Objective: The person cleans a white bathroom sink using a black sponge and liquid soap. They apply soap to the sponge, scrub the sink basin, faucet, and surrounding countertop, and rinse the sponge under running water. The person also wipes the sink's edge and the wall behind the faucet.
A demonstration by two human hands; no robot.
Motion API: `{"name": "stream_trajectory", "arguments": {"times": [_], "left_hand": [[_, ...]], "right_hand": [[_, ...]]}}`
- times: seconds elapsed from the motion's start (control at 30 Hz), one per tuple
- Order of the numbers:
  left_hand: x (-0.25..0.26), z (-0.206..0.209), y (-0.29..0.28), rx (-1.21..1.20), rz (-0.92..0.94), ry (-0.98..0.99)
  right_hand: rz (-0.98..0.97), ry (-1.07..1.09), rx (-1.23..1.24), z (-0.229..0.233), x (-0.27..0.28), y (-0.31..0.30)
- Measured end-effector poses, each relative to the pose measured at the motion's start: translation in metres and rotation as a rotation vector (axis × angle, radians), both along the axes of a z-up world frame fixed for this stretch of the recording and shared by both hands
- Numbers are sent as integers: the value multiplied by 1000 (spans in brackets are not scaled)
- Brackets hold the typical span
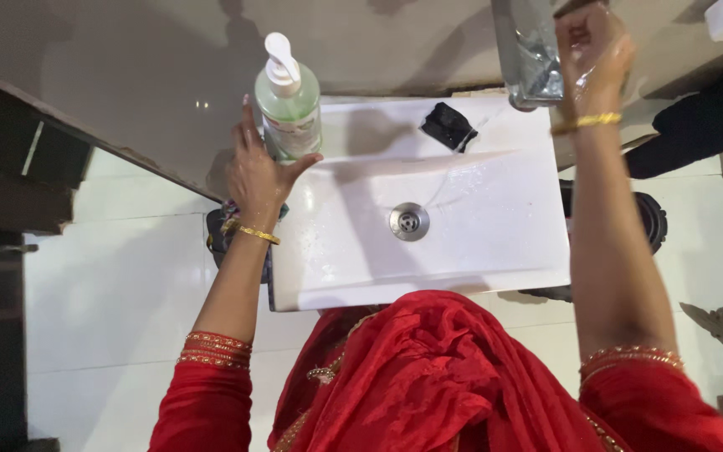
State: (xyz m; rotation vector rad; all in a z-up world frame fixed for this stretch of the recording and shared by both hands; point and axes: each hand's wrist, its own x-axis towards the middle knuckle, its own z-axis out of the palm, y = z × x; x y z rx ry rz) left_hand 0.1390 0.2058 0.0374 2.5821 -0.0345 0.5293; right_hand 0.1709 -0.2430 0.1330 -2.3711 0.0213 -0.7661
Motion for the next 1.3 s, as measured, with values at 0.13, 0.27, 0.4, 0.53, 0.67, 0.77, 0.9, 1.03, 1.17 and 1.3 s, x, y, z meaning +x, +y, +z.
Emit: {"name": "stream_trajectory", "arguments": {"times": [0.13, 0.27, 0.4, 0.53, 0.67, 0.77, 0.9, 1.03, 1.17, 1.3], "left_hand": [[10, -10, -3, -124, -113, -99], [17, -9, -15, -171, -79, -36], [19, 0, -18, -173, -76, -68], [16, -2, -13, -239, -62, -166], [16, -16, -6, -397, -69, -206], [19, -22, -4, -441, -41, -161], [16, -26, 2, -442, -7, -90], [1, -31, 25, -647, -6, -87], [-29, -37, 52, -812, -3, -36], [-42, -21, 66, -785, -55, -115]], "right_hand": [[128, -79, -320, -117, 0, 28], [-83, 119, -412, -206, -7, 99], [5, 262, -495, -233, -14, 169], [-282, 203, -487, -221, -1, 74], [-409, 144, -207, -216, -3, 32], [-286, -80, -290, -225, 17, 115], [81, 44, -333, -208, -7, 216], [-202, 332, -558, -173, -18, 121], [-577, 75, -532, -212, -2, 79], [-303, 207, -508, -250, 30, 210]]}}
